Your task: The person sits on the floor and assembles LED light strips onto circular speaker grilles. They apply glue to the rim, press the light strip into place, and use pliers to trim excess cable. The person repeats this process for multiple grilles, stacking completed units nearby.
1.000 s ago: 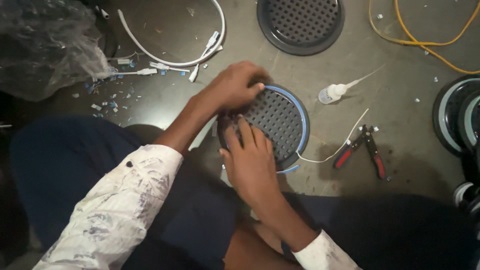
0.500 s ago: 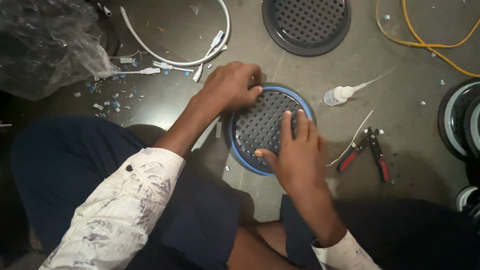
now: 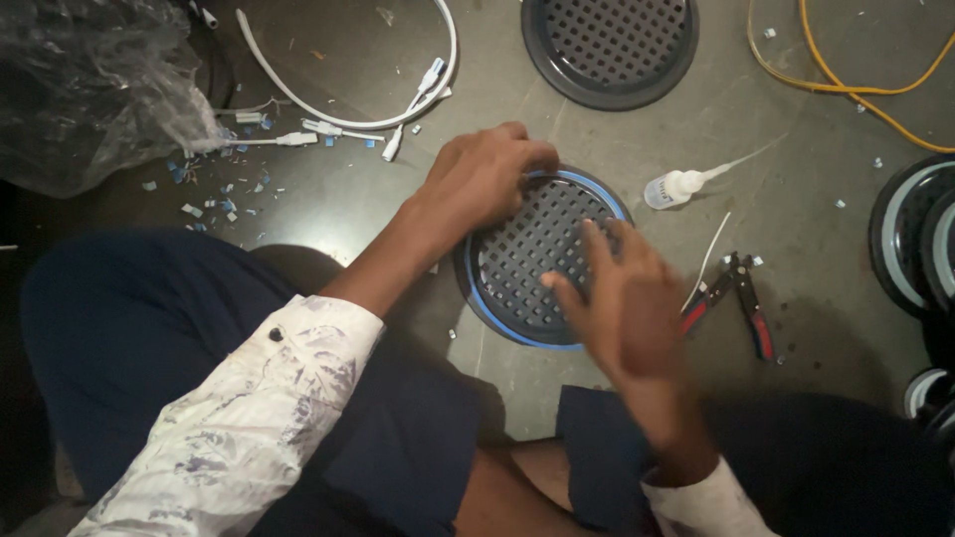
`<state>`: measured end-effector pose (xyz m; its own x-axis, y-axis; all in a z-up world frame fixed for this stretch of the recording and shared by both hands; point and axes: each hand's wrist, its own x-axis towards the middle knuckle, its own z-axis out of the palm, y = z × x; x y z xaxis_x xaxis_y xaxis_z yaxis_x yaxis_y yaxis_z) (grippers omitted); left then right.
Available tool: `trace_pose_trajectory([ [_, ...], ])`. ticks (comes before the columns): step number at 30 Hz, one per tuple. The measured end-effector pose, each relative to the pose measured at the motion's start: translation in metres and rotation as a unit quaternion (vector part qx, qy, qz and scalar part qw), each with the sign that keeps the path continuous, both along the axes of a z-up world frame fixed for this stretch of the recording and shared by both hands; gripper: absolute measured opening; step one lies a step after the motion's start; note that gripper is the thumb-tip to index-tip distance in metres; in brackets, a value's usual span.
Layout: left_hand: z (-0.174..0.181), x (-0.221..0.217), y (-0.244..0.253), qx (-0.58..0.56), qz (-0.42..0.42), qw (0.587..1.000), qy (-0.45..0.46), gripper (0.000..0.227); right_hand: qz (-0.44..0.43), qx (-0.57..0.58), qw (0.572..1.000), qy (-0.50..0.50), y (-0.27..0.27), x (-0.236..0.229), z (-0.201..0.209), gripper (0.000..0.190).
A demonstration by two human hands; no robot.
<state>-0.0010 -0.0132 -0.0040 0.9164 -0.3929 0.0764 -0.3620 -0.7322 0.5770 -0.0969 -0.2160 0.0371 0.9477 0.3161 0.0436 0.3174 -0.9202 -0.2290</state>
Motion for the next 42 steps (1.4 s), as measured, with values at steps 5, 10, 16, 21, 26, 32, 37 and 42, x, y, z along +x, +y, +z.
trace_pose_trajectory([
  [5,0.008,-0.001,0.0,0.028,0.014,0.999,0.014,0.039,0.01,0.078,0.996,-0.049,-0.019,0.008,0.004,0.042],
  [10,0.007,0.001,0.001,0.028,0.028,0.998,0.049,0.036,-0.008,0.034,0.999,-0.038,-0.051,0.019,-0.007,0.041],
  [16,-0.004,0.001,0.002,0.004,0.039,0.998,0.042,0.041,-0.112,0.182,0.976,0.039,-0.09,0.045,-0.022,0.054],
  [21,0.0,0.003,0.008,0.036,0.057,0.993,0.1,0.04,-0.204,0.345,0.89,0.217,-0.079,0.055,-0.018,0.061],
  [26,0.015,-0.004,0.014,0.169,0.066,0.969,0.169,0.065,-0.324,0.018,0.888,0.324,-0.055,0.048,0.0,0.056],
  [32,0.013,-0.006,0.005,0.167,0.065,0.972,0.153,0.056,-0.274,0.009,0.927,0.256,-0.039,0.026,-0.002,0.06],
  [37,0.004,-0.002,0.006,0.101,0.082,0.984,0.123,0.049,-0.267,0.04,0.892,0.362,-0.059,0.037,-0.003,0.057],
  [42,-0.005,-0.001,0.002,0.044,0.084,0.993,0.067,0.038,-0.275,0.171,0.918,0.228,-0.085,0.047,-0.015,0.05],
])
